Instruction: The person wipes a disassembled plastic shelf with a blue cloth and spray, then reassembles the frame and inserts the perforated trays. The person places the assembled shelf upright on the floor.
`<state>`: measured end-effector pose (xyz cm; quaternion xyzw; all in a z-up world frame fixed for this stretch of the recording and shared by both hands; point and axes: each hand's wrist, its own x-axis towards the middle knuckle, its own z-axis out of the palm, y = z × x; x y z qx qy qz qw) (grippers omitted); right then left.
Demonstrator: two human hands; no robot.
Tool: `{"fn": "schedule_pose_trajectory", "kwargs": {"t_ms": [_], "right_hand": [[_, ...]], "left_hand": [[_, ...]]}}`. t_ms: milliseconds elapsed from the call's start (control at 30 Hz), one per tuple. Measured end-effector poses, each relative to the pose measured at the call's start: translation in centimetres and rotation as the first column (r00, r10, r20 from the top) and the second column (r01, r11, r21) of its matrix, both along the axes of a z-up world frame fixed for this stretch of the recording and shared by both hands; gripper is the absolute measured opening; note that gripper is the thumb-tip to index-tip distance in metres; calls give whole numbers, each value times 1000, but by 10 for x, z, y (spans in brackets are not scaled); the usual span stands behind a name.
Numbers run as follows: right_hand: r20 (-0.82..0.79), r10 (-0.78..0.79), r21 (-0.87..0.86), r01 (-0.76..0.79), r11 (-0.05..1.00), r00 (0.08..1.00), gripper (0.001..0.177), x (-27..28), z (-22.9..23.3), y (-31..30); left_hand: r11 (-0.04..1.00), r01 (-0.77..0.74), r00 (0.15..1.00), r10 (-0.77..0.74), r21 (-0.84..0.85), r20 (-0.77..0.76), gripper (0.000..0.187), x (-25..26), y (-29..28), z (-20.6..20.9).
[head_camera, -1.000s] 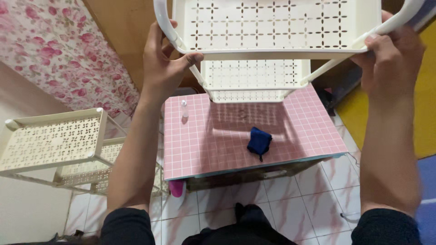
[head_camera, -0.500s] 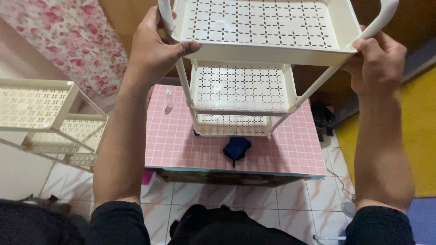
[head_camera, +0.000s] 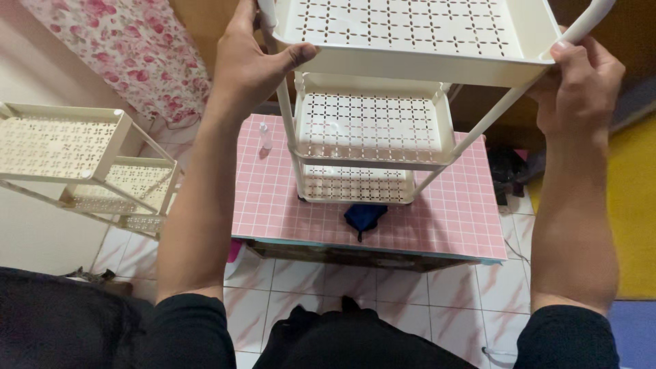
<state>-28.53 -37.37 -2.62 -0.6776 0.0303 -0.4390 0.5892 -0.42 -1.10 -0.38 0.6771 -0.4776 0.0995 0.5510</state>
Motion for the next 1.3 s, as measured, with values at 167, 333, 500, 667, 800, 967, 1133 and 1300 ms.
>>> {"fn": "schedule_pose_trajectory", "kwargs": {"t_ms": [167, 333, 500, 667, 800, 967, 1133, 1300], "right_hand": [[136, 102, 29, -107, 994, 985, 30, 5, -53, -12], [-102, -330, -141, 315, 939, 938, 42, 18, -161, 5], [-313, -502, -206, 458, 864, 806, 35, 20, -248, 12], [-297, -606, -287, 537, 794, 738, 18, 20, -263, 12], [-314, -518, -54, 530, 846, 795, 18, -4, -231, 4], [-227, -399, 83, 426, 901, 888, 22, -61, -198, -13], [-423, -447, 163, 551, 818, 788, 27, -117, -184, -18], [-389, -470, 147, 557, 817, 792, 36, -159, -206, -7]], "left_hand": [[990, 96, 992, -105, -103, -76, 99, 13, -10, -50], [982, -71, 961, 114, 176, -250, 70, 8, -13, -169], [998, 27, 897, -50, -58, -438, 53, 5, -15, -266], [972, -184, 917, 224, 148, -331, 33, 15, -16, -267], [997, -74, 905, 65, -5, -421, 30, 4, -41, -233], [999, -51, 921, 49, 6, -386, 35, -5, -113, -201], [997, 66, 927, -79, -49, -366, 56, -7, -217, -204], [967, 234, 853, -254, -102, -455, 57, -7, -307, -226]]}}
